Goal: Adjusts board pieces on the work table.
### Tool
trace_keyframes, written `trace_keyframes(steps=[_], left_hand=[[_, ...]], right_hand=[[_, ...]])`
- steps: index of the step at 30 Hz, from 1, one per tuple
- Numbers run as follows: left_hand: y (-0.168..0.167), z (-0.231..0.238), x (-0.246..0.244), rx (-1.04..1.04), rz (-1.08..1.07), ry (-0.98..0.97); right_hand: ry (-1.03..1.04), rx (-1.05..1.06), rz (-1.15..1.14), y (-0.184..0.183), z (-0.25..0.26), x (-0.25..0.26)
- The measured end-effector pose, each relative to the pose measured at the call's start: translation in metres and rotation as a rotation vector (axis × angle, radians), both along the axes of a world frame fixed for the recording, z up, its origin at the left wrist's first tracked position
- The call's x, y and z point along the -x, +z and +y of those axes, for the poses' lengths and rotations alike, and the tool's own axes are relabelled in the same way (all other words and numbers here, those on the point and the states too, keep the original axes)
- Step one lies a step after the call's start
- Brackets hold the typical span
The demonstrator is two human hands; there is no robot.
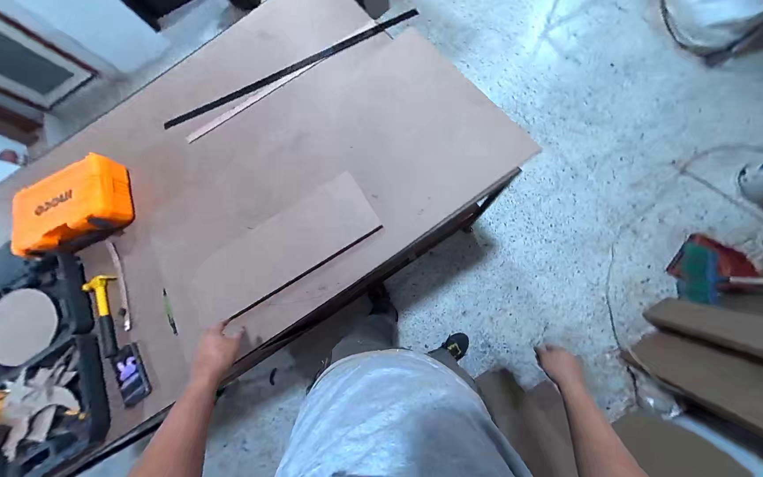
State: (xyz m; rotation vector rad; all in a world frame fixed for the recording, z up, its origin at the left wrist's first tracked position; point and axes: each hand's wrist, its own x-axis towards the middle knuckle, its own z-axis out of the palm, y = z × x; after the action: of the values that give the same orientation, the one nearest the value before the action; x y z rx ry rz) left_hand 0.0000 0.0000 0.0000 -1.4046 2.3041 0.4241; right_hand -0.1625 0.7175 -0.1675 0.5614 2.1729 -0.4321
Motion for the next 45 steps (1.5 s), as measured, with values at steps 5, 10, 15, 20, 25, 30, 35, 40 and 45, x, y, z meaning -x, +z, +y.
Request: trace_keyframes(steps=[5, 10, 15, 20, 25, 30, 35, 40, 45], left_hand=[[-0.032, -0.095, -0.011, -0.007, 0.205, 0.389], [-0.075, -0.147, -0.003, -0.012, 0.132, 0.474], [-0.082, -0.161, 0.009, -0.009, 0.185, 0.618], [-0.083, -0.155, 0.044, -0.012, 0.201, 0.561], [-0.067, -0.118, 0.125, -0.073, 0.131, 0.430], [-0.057, -0.038, 0.166, -0.091, 0.082, 0.451], [-0.058, 0.022, 0.156, -0.068, 0.092, 0.624], [-0.066, 0.058, 0.125, -0.015, 0.068, 0.620], [-0.057, 0.059, 0.109, -0.027, 0.143, 0.652]], right_hand=[[0.200, 0.204, 0.445, 0.104, -0.219, 0.145], [0.430, 0.360, 0.398, 0.124, -0.422, 0.203], [0.312, 0.285, 0.297, 0.110, -0.495, 0.216], [0.257, 0.290, 0.210, 0.108, -0.460, 0.250], [0.154, 0.210, 0.276, 0.108, -0.417, 0.297], [0.249, 0.139, 0.315, 0.114, -0.369, 0.357], [0.382, 0.209, 0.288, 0.113, -0.334, 0.390], [0.416, 0.232, 0.268, 0.109, -0.307, 0.374], [0.415, 0.293, 0.285, 0.099, -0.283, 0.343]])
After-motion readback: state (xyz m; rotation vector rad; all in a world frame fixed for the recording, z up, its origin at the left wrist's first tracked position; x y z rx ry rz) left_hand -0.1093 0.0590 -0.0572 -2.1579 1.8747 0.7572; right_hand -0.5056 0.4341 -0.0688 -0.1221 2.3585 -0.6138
